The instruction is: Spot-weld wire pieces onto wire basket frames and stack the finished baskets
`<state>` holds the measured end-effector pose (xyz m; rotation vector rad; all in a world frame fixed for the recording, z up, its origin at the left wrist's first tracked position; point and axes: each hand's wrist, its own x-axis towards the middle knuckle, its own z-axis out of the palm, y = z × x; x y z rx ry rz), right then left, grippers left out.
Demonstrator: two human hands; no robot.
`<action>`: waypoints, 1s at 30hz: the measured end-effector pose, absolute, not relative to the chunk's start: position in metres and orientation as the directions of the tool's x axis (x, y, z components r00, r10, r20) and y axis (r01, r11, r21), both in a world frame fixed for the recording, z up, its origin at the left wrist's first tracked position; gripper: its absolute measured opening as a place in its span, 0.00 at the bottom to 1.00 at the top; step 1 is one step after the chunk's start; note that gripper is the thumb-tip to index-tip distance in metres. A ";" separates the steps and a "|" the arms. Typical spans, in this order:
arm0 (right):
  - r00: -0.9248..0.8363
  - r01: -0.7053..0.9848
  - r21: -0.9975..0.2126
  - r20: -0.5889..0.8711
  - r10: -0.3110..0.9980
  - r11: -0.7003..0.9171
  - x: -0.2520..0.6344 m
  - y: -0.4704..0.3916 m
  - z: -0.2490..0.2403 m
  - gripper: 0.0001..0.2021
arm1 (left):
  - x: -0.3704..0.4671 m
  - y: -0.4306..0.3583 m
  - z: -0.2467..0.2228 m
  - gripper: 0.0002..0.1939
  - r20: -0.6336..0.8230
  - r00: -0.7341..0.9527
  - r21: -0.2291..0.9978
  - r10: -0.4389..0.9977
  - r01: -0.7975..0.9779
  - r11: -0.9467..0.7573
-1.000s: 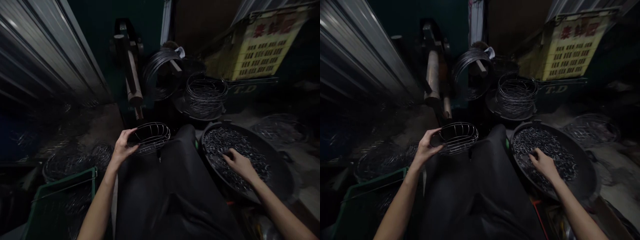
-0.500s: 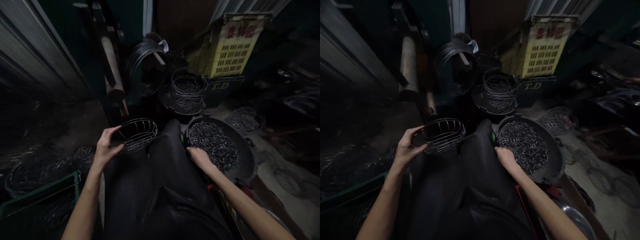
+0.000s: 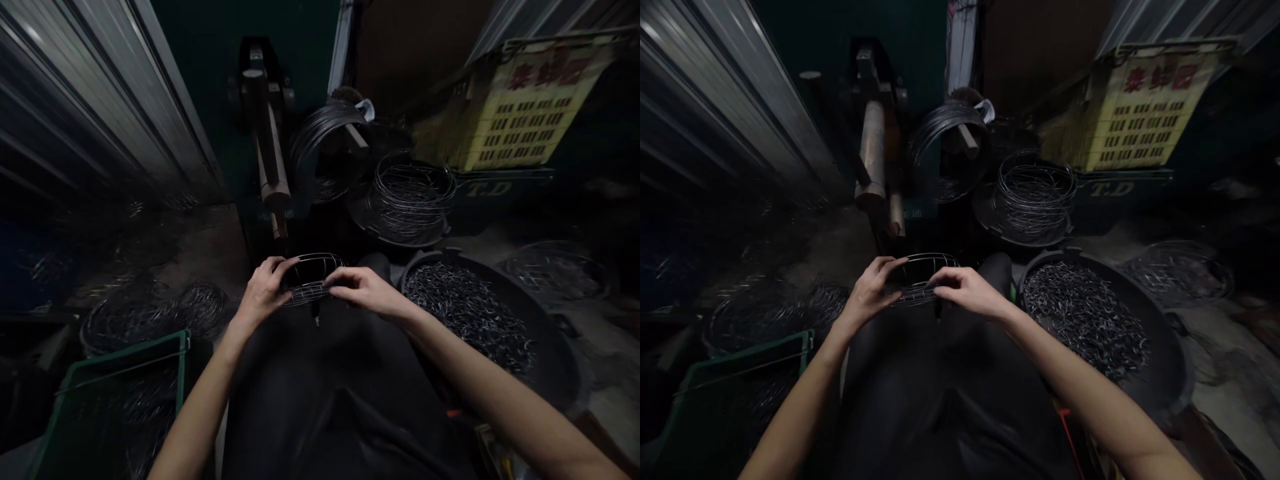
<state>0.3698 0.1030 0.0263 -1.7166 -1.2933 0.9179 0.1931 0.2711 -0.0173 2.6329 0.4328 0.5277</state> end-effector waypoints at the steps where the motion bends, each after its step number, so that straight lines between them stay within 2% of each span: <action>1: 0.217 0.542 -0.831 -0.002 0.976 -0.122 0.367 0.112 0.025 0.10 | 0.193 0.269 -0.016 0.35 0.289 0.885 0.451 0.366 0.212 -0.867; 3: 0.154 0.809 -0.587 0.151 0.977 -0.037 0.363 0.125 0.020 0.12 | 0.192 0.268 -0.013 0.35 0.293 0.886 0.462 0.360 0.199 -0.865; 5: 0.020 0.956 -0.291 0.200 0.980 0.040 0.360 0.132 0.013 0.15 | 0.189 0.269 -0.011 0.34 0.310 0.877 0.494 0.366 0.180 -0.851; 8: -0.177 0.984 0.017 0.264 0.948 0.179 0.359 0.137 0.005 0.14 | 0.183 0.273 -0.012 0.33 0.327 0.857 0.557 0.399 0.166 -0.814; 12: -0.365 0.929 0.236 0.461 0.809 0.285 0.365 0.142 -0.001 0.13 | 0.179 0.281 -0.016 0.32 0.335 0.842 0.612 0.423 0.147 -0.777; 15: -0.407 0.912 0.263 0.495 0.768 0.314 0.371 0.147 -0.003 0.13 | 0.179 0.285 -0.018 0.31 0.371 0.827 0.615 0.422 0.122 -0.779; 24: -0.351 0.936 0.144 0.442 0.825 0.321 0.372 0.157 -0.005 0.13 | 0.179 0.290 -0.022 0.32 0.423 0.799 0.595 0.427 0.110 -0.796; 30: -0.411 0.912 0.231 0.523 0.747 0.340 0.373 0.162 -0.008 0.13 | 0.180 0.294 -0.025 0.33 0.447 0.783 0.557 0.432 0.135 -0.820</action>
